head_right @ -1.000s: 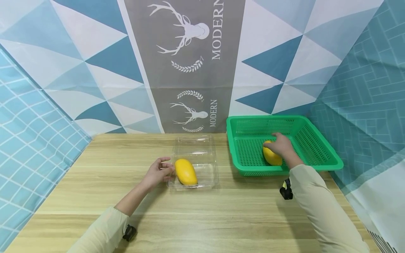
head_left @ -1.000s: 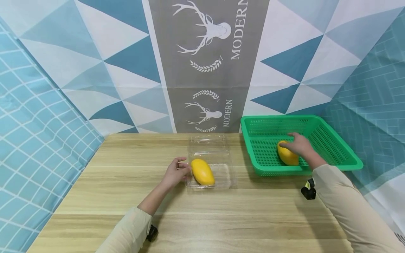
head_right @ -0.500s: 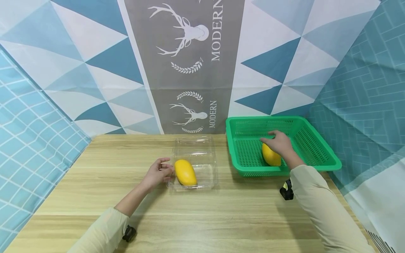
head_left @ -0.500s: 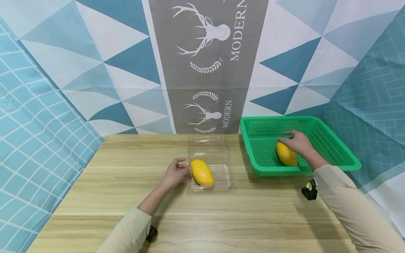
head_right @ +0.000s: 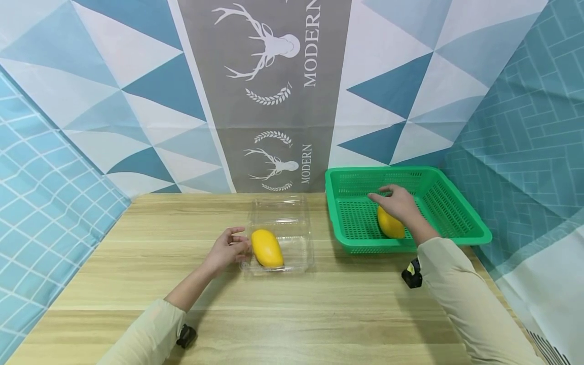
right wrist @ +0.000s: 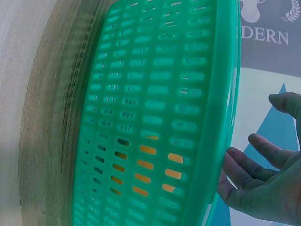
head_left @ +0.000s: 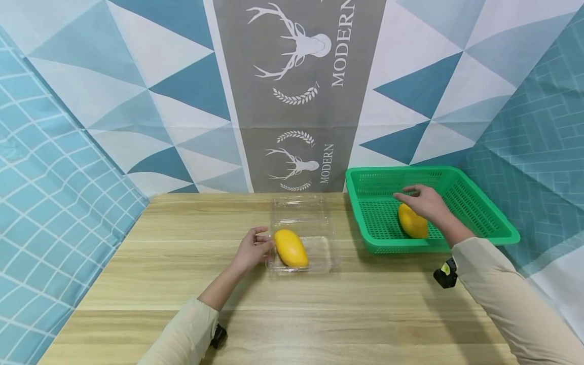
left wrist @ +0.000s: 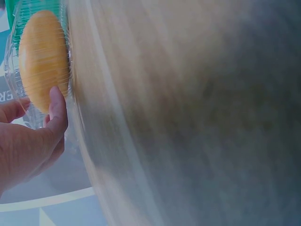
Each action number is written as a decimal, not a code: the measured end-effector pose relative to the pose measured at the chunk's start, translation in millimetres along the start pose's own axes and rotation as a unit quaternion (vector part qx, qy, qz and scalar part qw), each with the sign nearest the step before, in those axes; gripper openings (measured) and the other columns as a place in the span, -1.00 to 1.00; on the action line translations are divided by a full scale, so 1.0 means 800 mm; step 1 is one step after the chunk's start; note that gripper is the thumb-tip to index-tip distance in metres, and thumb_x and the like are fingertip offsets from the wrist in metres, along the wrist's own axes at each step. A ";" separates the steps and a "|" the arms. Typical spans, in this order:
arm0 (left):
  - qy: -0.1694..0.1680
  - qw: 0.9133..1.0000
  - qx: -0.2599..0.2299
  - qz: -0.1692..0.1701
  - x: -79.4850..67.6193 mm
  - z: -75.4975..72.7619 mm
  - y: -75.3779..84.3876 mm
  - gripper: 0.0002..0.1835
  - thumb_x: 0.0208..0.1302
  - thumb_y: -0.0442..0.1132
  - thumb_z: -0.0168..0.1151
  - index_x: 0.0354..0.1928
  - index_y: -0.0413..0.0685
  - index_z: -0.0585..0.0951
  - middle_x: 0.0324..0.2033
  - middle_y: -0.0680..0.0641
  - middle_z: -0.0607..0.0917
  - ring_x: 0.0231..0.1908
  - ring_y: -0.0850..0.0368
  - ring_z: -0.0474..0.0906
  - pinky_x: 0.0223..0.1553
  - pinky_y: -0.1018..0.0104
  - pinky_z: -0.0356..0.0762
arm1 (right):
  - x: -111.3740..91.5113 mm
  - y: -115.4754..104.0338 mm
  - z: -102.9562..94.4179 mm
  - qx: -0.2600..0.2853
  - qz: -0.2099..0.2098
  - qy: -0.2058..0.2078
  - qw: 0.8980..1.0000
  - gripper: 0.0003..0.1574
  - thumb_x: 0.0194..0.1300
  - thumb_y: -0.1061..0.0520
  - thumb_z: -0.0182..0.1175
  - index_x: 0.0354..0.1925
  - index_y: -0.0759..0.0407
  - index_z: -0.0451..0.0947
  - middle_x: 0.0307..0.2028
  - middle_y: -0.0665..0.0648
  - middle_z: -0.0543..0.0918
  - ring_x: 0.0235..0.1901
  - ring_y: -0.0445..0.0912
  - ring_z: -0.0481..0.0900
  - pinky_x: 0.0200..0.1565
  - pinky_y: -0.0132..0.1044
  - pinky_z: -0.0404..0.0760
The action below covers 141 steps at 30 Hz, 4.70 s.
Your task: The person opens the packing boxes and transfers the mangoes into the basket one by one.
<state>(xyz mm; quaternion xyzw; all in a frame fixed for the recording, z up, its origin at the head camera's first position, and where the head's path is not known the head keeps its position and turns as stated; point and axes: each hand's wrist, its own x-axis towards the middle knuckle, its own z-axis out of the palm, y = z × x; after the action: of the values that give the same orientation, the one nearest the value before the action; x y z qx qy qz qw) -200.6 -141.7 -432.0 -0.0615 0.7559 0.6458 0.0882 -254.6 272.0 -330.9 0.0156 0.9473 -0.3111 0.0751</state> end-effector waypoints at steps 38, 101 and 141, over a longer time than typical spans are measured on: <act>-0.001 1.000 0.007 0.003 -0.001 0.000 0.000 -0.42 0.27 -0.36 0.16 0.30 -0.21 0.23 -0.05 -0.25 0.45 -0.22 0.05 0.54 -0.19 0.11 0.69 | -0.014 -0.052 0.026 0.067 -0.043 -0.043 0.996 -0.18 0.29 -0.27 0.06 0.30 0.21 0.26 0.23 0.39 0.34 0.00 0.14 0.45 -0.21 -0.25 0.57; 0.002 1.000 0.010 0.004 0.000 0.000 -0.001 -0.44 0.27 -0.36 0.16 0.29 -0.16 0.25 -0.04 -0.25 0.46 -0.17 0.01 0.54 -0.22 0.14 0.70 | -0.027 -0.118 0.077 0.145 -0.092 -0.092 0.981 -0.36 0.27 -0.16 0.16 0.18 0.16 0.40 0.09 0.22 0.48 0.01 0.05 0.46 -0.15 -0.25 0.64; -0.002 1.000 -0.002 0.002 -0.001 -0.001 0.000 -0.44 0.27 -0.36 0.16 0.28 -0.19 0.24 -0.02 -0.27 0.44 -0.16 0.03 0.53 -0.17 0.09 0.69 | -0.025 -0.151 0.137 0.147 -0.111 -0.126 0.975 -0.43 0.23 -0.14 0.20 0.11 0.14 0.48 -0.01 0.16 0.58 -0.03 0.05 0.52 -0.12 -0.12 0.65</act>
<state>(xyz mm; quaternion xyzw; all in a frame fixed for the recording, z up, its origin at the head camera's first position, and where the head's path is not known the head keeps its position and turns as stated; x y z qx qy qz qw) -199.7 -142.8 -431.6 -0.0591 0.7543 0.6479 0.0884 -229.2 109.9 -344.3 -0.1183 0.8698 -0.4531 0.1554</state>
